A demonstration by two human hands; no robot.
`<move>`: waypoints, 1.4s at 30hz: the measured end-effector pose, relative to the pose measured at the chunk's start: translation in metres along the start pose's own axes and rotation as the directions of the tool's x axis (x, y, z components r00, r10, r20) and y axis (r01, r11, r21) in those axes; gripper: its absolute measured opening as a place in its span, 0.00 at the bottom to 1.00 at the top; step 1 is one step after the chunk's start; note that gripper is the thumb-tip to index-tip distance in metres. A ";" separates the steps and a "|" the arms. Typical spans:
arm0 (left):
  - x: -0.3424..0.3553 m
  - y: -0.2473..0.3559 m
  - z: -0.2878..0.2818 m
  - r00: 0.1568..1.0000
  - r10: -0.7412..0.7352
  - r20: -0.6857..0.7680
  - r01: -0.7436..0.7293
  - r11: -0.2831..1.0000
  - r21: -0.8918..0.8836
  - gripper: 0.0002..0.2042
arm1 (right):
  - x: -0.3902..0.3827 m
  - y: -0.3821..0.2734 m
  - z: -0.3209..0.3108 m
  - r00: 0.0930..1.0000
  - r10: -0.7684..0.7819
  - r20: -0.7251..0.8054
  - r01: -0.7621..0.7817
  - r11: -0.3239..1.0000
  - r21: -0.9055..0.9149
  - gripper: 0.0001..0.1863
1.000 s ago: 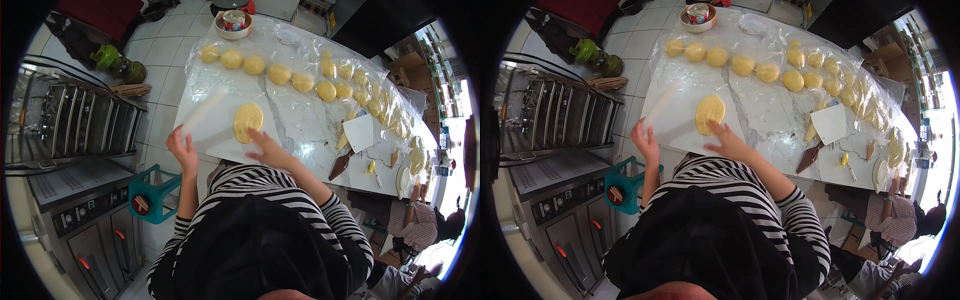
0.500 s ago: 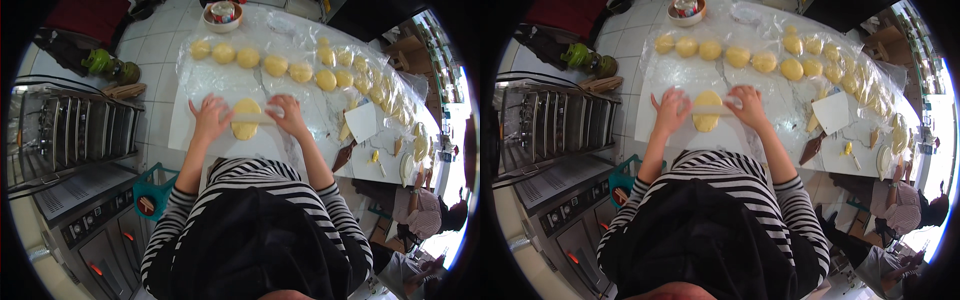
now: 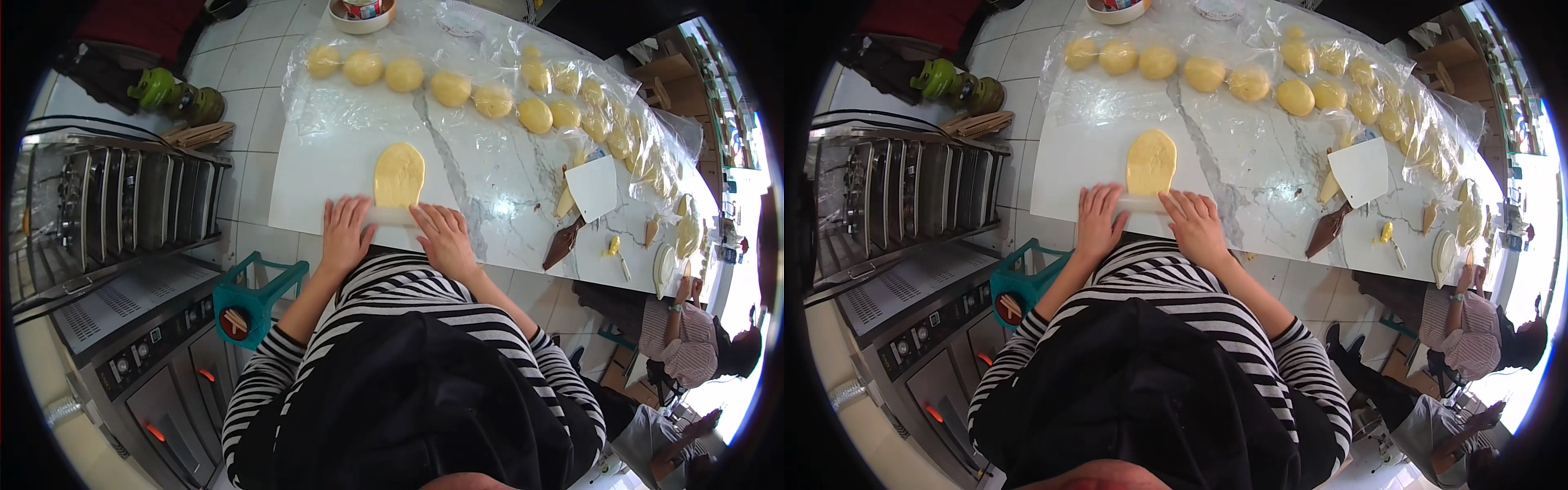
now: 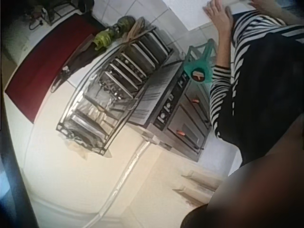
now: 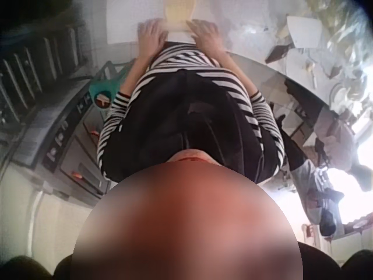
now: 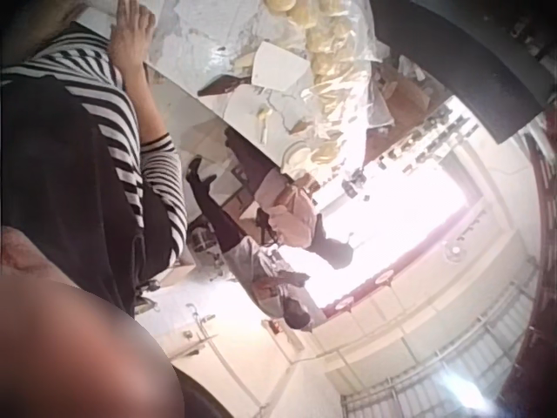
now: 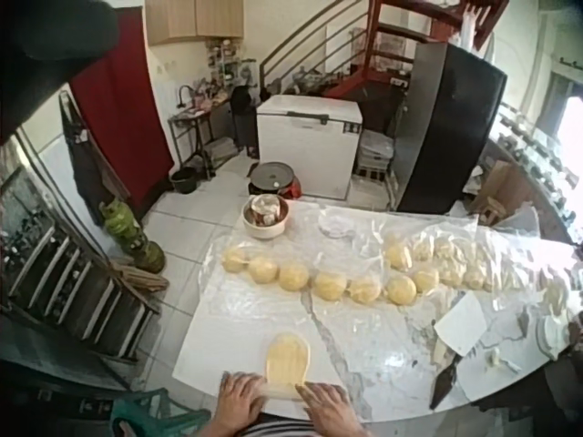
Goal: Shaping, filling, and rolling bread dough into croissants or similar pastries and placing them on a baking tray.
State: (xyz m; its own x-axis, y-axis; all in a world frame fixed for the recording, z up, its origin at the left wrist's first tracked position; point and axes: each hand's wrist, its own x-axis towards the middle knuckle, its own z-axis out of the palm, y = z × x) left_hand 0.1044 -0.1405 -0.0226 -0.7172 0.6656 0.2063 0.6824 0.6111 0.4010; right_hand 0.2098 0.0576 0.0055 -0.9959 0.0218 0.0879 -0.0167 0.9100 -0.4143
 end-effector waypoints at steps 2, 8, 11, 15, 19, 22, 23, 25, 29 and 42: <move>-0.007 -0.004 0.000 0.999 0.034 0.008 -0.034 0.999 -0.035 0.21 | -0.001 0.004 0.000 0.992 -0.051 -0.112 0.065 0.990 0.129 0.24; 0.042 -0.010 -0.011 0.987 0.158 -0.028 -0.159 0.987 -0.038 0.24 | 0.028 0.024 -0.005 0.957 -0.064 -0.283 0.080 0.996 0.043 0.23; 0.079 -0.017 0.005 0.993 0.116 0.029 -0.118 0.990 0.072 0.27 | 0.054 0.044 0.004 0.972 0.009 -0.235 -0.014 1.000 -0.020 0.24; 0.123 -0.019 0.013 0.997 0.060 0.038 -0.065 0.986 0.156 0.28 | 0.096 0.068 0.006 0.963 0.124 -0.239 -0.171 0.967 -0.186 0.25; 0.168 -0.028 0.019 0.999 -0.014 -0.030 0.022 0.967 0.254 0.27 | 0.139 0.080 -0.003 0.921 0.106 -0.374 -0.221 0.934 -0.280 0.26; 0.181 -0.030 0.016 0.990 -0.090 -0.107 0.116 0.957 0.266 0.22 | 0.152 0.077 -0.017 0.910 0.160 -0.383 -0.250 0.947 -0.200 0.25; 0.189 -0.028 0.013 0.983 -0.108 -0.151 0.149 0.943 0.298 0.19 | 0.151 0.076 -0.022 0.934 0.157 -0.320 -0.206 0.971 -0.125 0.24; 0.184 -0.019 0.009 0.988 -0.114 -0.099 0.127 0.983 0.134 0.15 | 0.146 0.078 -0.023 0.953 0.157 -0.257 -0.175 0.984 -0.047 0.23; 0.175 -0.012 0.020 0.999 0.009 0.045 -0.015 0.992 0.128 0.12 | 0.139 0.071 -0.017 0.979 0.145 0.144 -0.136 0.988 -0.066 0.23; 0.128 -0.046 -0.012 0.736 -0.677 -0.011 0.421 0.470 -0.776 0.32 | 0.081 0.040 -0.025 0.997 0.056 0.045 -0.063 0.984 0.165 0.31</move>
State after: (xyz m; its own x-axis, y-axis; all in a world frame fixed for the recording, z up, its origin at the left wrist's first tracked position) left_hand -0.0202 -0.0890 -0.0035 -0.9913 0.0720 -0.1099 -0.0902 0.2352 0.9678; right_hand 0.1304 0.1064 0.0183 -0.9982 0.0544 0.0237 0.0317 0.8261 -0.5627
